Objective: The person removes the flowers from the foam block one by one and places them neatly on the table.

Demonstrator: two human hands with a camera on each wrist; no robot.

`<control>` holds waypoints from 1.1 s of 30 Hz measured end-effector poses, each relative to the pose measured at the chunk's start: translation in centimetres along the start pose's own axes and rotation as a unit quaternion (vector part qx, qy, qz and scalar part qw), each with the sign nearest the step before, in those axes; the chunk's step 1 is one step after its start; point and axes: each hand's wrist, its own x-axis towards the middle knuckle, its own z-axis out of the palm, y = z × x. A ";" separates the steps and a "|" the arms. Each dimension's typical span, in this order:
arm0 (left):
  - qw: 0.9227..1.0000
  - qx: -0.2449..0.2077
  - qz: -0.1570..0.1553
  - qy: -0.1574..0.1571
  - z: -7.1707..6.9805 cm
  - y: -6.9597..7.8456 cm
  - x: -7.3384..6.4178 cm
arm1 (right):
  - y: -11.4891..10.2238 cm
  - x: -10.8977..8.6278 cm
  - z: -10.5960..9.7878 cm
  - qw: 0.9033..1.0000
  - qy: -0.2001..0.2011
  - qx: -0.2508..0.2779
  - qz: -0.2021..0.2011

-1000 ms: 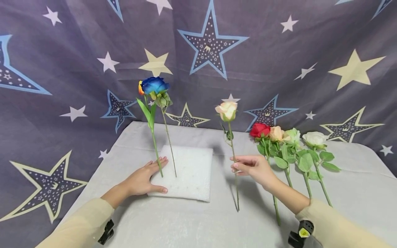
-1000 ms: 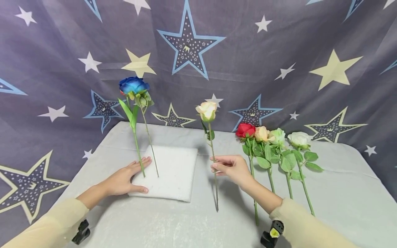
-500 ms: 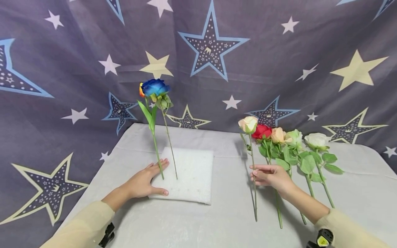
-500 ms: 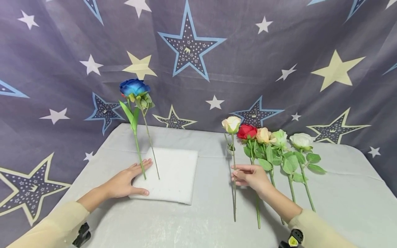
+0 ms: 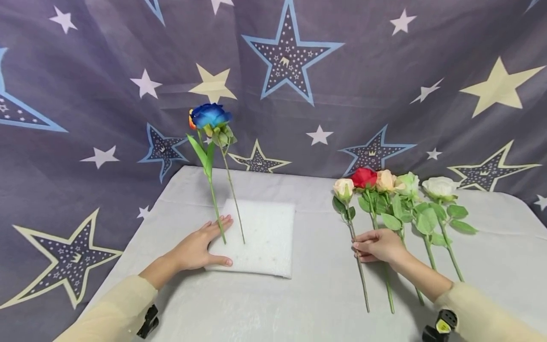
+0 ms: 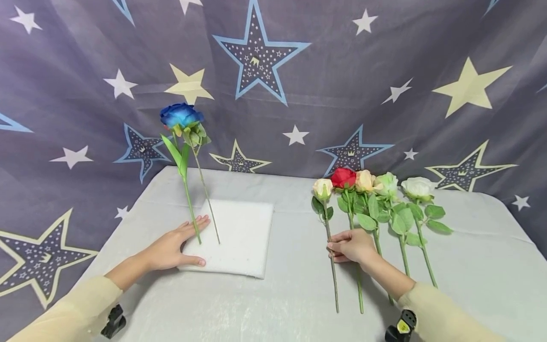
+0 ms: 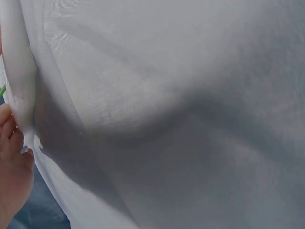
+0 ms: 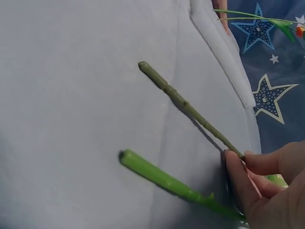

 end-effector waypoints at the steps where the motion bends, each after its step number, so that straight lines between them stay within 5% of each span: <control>1: 1.000 0.001 0.000 0.000 0.0 0.0 0.0 | -0.1 0.0 0.0 1.000 0.004 -0.006 0.002; 15: 1.000 -0.002 -0.008 0.001 0.0 -0.2 -0.1 | -2.7 -0.5 -0.5 0.994 0.037 -0.083 -0.063; 24: 1.000 0.003 0.010 0.003 0.3 -0.5 0.1 | -5.4 0.3 1.0 0.964 0.061 -0.222 -0.130; 33: 1.000 0.000 0.008 0.006 0.3 -0.5 0.0 | -8.5 2.3 4.8 0.949 0.039 -0.233 -0.211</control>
